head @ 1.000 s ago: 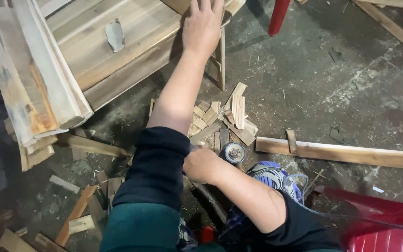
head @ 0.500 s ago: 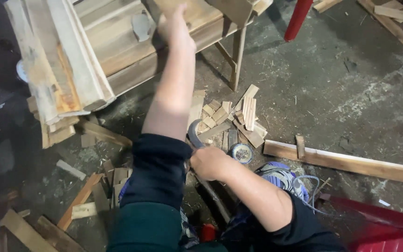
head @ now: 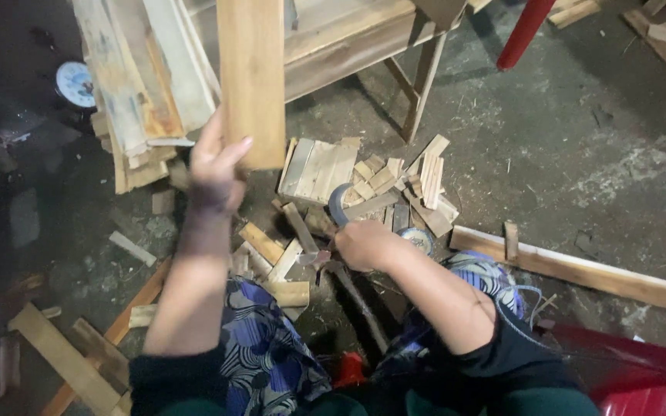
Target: A person is manually refining a wooden plank by scraping it with a sickle and sanding it with sandpaper.
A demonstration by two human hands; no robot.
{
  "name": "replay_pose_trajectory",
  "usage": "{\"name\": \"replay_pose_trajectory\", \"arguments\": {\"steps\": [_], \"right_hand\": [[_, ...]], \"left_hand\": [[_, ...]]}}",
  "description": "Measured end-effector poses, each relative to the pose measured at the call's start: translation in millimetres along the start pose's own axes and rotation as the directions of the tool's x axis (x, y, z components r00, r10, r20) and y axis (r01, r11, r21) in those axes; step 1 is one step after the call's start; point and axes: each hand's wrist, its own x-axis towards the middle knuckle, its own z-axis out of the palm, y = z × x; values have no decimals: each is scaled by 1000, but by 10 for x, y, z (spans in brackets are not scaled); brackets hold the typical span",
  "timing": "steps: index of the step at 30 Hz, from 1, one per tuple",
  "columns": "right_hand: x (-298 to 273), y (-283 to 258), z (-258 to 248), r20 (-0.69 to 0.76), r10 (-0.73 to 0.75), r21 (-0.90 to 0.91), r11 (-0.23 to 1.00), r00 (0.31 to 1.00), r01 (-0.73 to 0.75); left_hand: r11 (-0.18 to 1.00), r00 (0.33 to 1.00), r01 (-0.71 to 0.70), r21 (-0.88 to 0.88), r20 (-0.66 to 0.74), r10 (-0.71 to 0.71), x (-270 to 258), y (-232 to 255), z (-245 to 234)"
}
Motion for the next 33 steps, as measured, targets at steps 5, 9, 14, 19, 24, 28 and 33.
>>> {"name": "replay_pose_trajectory", "arguments": {"steps": [5, 9, 14, 19, 24, 28, 33], "right_hand": [[-26, -284, 69, -8, -109, -271, 957, 994, 103], [97, -466, 470, 259, -133, -344, 913, 957, 220], [182, -594, 1046, 347, -148, -247, 938, 926, 243], [169, -633, 1274, 336, -64, -79, 992, 940, 96], [240, -590, 1125, 406, -53, -107, 989, 913, 105], [362, -467, 1145, 424, 16, -195, 978, 905, 74], [600, -205, 1414, 401, 17, -242, 966, 916, 88]], "left_hand": [[952, 972, 193, 239, -178, -152, -516, 233, -658], [894, 960, 275, 353, -151, -236, -762, 410, -1148], [718, 817, 421, 555, 112, -565, -944, 827, -1023], [499, 801, 418, 760, -50, -596, -1158, 980, -1267], [393, 785, 526, 754, -252, -566, -1413, 1117, -1553], [353, 771, 593, 724, -385, -507, -1642, 1103, -1903], [249, 709, 676, 693, -520, -476, -1760, 1136, -2058]]}}
